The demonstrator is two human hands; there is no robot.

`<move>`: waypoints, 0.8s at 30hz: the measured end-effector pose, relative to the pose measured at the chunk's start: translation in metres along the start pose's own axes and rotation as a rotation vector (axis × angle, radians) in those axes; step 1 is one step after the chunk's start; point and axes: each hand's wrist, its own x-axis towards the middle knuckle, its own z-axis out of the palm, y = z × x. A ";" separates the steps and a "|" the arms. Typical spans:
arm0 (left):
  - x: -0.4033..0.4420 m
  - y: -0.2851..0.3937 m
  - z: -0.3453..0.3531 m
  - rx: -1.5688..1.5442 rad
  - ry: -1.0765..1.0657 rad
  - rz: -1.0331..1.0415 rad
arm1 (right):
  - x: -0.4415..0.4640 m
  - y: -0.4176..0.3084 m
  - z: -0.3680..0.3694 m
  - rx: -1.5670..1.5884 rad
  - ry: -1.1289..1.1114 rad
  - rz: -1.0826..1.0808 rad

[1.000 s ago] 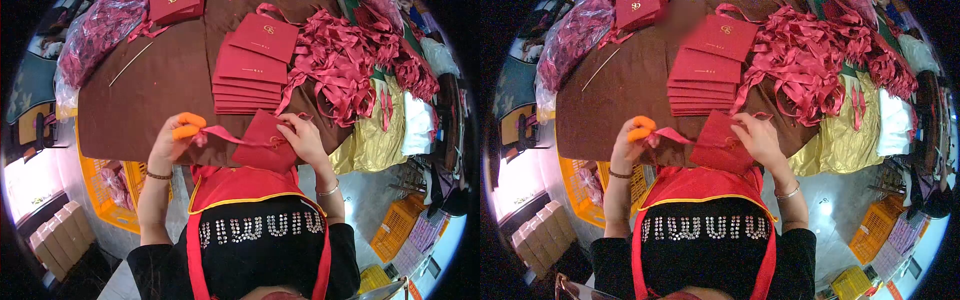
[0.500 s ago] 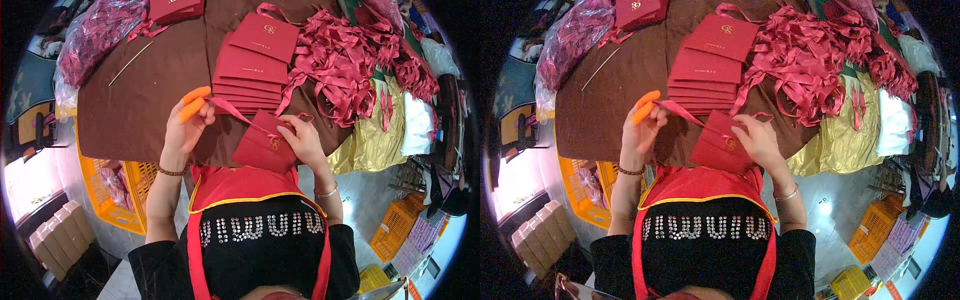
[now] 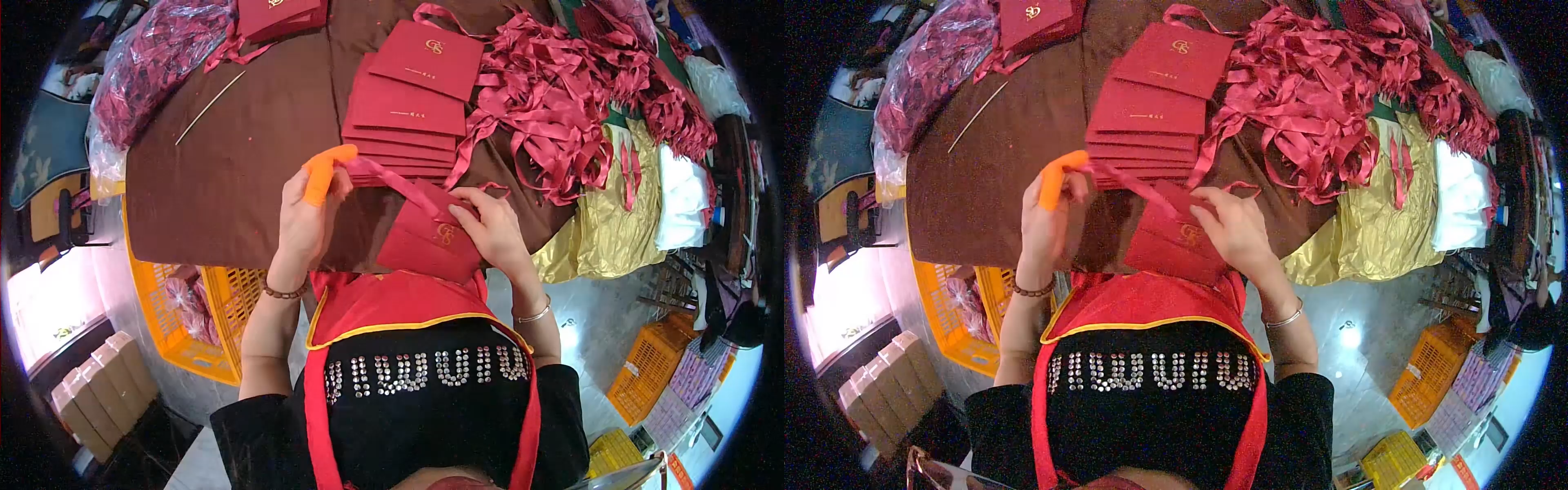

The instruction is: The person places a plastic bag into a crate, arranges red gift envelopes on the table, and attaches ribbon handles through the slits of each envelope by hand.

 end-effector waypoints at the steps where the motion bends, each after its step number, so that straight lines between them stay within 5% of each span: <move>1: 0.001 0.000 0.008 -0.001 -0.003 -0.002 | 0.000 0.001 0.000 0.012 -0.004 0.014; 7: 0.008 0.008 0.020 -0.251 0.173 -0.131 | -0.002 -0.002 -0.002 -0.009 0.010 -0.010; 9: 0.010 0.004 0.008 -0.758 -0.198 -0.244 | -0.002 -0.002 -0.001 -0.026 0.015 -0.023; 13: 0.000 0.007 0.031 -0.294 -0.123 -0.439 | -0.001 -0.005 -0.004 -0.049 -0.025 0.002; 18: -0.004 -0.023 0.046 0.435 -0.221 -0.360 | -0.001 -0.006 -0.002 -0.003 -0.002 -0.043; 24: -0.005 -0.042 0.053 0.295 -0.224 -0.355 | -0.001 -0.006 0.002 0.038 0.048 -0.070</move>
